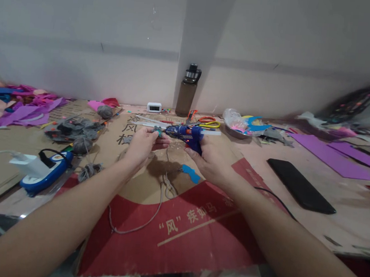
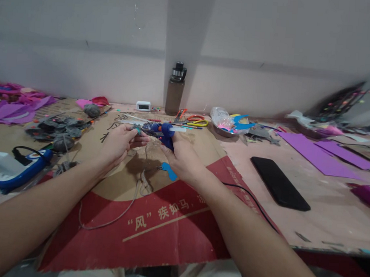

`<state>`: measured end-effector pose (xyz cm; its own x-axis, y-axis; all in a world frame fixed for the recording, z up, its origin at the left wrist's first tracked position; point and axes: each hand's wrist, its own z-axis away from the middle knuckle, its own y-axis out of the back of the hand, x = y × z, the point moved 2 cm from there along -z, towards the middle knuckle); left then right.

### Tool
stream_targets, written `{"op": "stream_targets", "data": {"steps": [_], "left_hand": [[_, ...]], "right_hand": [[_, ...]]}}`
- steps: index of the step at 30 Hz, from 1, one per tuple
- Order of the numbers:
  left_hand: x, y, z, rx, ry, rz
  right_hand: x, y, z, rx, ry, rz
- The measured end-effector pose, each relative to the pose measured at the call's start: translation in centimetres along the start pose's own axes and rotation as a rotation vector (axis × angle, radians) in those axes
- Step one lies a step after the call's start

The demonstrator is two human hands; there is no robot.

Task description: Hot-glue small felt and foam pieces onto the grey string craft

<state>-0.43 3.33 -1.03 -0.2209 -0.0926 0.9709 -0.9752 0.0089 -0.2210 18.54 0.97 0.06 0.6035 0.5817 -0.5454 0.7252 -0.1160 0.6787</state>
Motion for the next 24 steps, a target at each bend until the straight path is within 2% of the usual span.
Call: {"op": "stream_targets", "data": {"steps": [14,24], "left_hand": [[-0.02,-0.01,-0.13,-0.012,-0.021,-0.023],[-0.16,0.03,-0.14,0.006,-0.021,-0.012]], "right_hand": [[-0.29,-0.05,0.09,-0.066,-0.082,0.091],[-0.35,0.01,0.19,-0.057,-0.069,0.099]]}}
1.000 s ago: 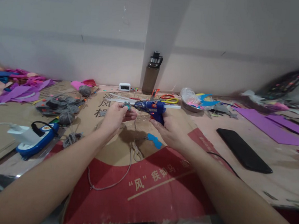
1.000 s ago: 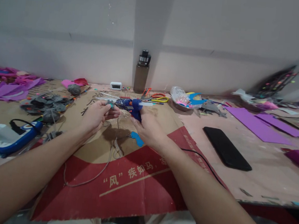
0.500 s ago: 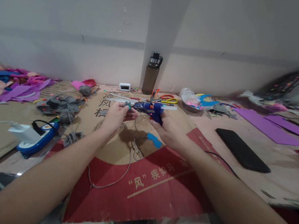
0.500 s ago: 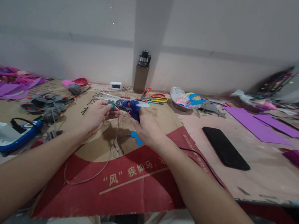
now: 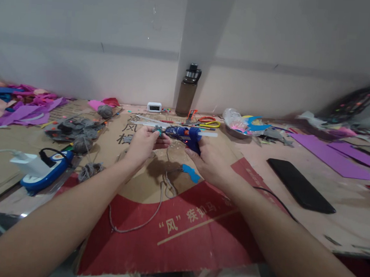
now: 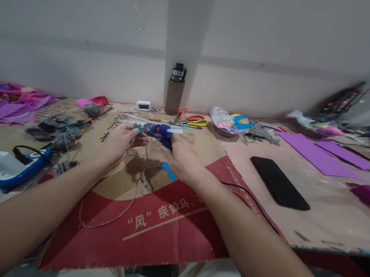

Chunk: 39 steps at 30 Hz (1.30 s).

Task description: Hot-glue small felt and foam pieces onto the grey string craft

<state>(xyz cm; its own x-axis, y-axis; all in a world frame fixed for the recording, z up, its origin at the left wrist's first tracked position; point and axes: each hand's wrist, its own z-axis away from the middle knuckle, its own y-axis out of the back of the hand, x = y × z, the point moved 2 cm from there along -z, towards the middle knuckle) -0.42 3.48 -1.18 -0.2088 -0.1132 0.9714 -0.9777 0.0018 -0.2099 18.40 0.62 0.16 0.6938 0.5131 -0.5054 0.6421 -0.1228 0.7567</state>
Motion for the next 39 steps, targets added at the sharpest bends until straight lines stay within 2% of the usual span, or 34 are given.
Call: {"op": "stream_targets", "data": {"steps": [11,28,33,36,39], "left_hand": [[0.0,0.0,0.0,-0.035,-0.002,-0.012],[0.2,-0.2,0.2,-0.001,0.010,-0.013],[0.0,0.4,-0.4,0.001,-0.011,-0.008],[-0.3,0.8,-0.6,0.038,0.002,0.017],[-0.4,0.8,-0.5,0.057,0.034,0.054]], "right_hand": [[-0.2,0.1,0.0,-0.006,0.002,0.008],[0.2,-0.1,0.0,0.001,-0.020,0.021],[0.4,0.3,-0.3,0.038,0.005,-0.125],[1.2,0.8,-0.7,0.054,-0.098,-0.275],[3.0,1.1,-1.2,0.071,-0.191,-0.375]]}}
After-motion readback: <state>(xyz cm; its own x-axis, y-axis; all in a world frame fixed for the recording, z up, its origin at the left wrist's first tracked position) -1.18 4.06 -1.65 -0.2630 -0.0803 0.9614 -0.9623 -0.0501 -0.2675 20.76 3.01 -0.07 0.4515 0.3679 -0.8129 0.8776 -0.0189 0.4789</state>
